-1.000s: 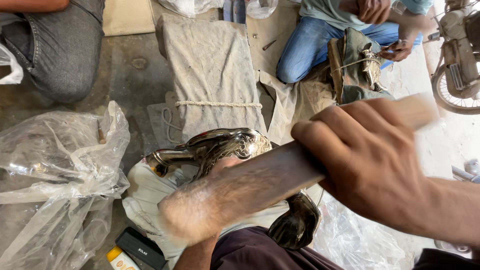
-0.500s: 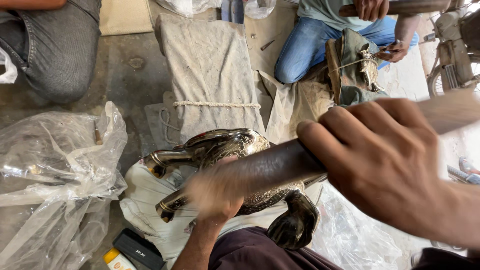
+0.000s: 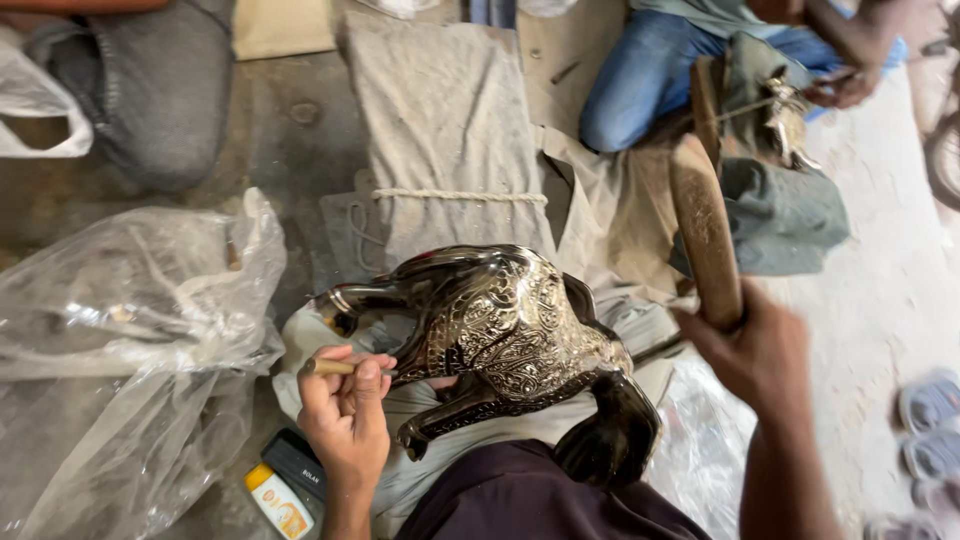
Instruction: The person uses a small metal chisel and a wooden mallet to engrave intricate patterns into a silver-colored metal object shaped like an elephant. The workpiece rests on the person's lap while they repeatedly strike the chisel to create detailed designs.
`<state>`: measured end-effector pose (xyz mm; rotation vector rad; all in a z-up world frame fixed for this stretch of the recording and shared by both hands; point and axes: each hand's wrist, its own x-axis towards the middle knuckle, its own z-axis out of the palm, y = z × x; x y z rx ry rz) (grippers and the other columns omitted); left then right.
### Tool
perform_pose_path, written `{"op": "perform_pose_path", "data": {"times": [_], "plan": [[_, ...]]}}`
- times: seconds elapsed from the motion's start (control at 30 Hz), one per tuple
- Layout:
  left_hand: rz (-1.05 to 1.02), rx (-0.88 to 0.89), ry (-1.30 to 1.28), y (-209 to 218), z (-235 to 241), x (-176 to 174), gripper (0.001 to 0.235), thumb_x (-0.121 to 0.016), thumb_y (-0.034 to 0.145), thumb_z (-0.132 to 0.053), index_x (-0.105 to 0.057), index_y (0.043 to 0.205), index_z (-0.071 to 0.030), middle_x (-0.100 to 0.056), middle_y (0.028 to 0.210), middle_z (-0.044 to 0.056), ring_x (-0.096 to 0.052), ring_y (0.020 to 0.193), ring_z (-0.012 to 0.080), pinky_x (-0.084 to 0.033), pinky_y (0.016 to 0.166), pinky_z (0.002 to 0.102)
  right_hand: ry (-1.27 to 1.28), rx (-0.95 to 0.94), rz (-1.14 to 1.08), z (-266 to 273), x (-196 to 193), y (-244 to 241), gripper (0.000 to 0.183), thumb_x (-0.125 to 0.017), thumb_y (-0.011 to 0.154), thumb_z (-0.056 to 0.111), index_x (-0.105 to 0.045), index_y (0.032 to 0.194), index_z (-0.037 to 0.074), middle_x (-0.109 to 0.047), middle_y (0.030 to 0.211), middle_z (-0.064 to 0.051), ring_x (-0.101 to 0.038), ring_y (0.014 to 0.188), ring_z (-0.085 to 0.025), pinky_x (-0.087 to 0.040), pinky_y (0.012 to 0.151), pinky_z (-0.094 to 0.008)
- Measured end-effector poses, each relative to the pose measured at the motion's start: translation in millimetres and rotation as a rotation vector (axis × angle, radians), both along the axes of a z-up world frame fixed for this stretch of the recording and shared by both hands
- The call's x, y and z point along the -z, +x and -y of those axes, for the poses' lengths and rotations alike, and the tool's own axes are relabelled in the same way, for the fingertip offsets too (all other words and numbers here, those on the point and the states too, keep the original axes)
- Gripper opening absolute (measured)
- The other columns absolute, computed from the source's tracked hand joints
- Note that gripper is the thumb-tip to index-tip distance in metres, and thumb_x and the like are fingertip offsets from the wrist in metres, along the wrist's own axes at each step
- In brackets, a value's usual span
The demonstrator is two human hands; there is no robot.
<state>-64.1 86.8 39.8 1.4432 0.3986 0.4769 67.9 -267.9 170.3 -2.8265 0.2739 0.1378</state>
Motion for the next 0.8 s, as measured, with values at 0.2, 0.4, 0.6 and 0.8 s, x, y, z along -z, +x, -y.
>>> {"op": "perform_pose_path", "data": {"times": [0.2,0.4,0.6,0.8], "plan": [[-0.186,-0.034,-0.125,-20,14,-3,0.025,-0.061,0.101,-0.008,-0.051,0.12,0.005,-0.074,0.097,0.014,-0.075,0.084,0.0176,-0.067,0.07,0.029,0.543,0.252,-0.353,47,68,-65,0.049,-0.084,0.076,0.03,-0.073,0.106,-0.007,-0.074,0.081,-0.016,-0.067,0.07,-0.023,-0.054,0.065,-0.038],[0.022,0.083,-0.084,-1,51,-21,0.031,-0.069,0.098,-0.002,-0.051,0.122,0.006,-0.074,0.106,0.015,-0.076,0.089,0.0174,-0.067,0.077,0.028,0.563,0.063,-0.304,27,69,-75,0.058,-0.087,0.073,0.031,-0.067,0.113,-0.004,-0.075,0.089,-0.009,-0.067,0.081,-0.016,-0.053,0.074,-0.032],[0.04,0.109,0.189,17,59,-49,0.027,-0.074,0.097,-0.004,-0.06,0.119,0.003,-0.072,0.105,0.013,-0.072,0.095,0.0152,-0.065,0.069,0.025,0.272,-0.018,-0.399,-1,55,-62,0.056,-0.086,0.073,0.038,-0.066,0.111,0.002,-0.073,0.076,-0.015,-0.068,0.067,-0.024,-0.054,0.063,-0.04],[-0.048,0.091,0.045,47,55,-66,0.036,-0.074,0.094,-0.011,-0.055,0.123,0.0,-0.075,0.099,0.01,-0.077,0.088,0.0117,-0.064,0.063,0.022,0.251,-0.071,-0.399,0,49,-55,0.054,-0.085,0.074,0.039,-0.066,0.107,0.001,-0.073,0.075,-0.016,-0.071,0.066,-0.025,-0.054,0.063,-0.041]]}}
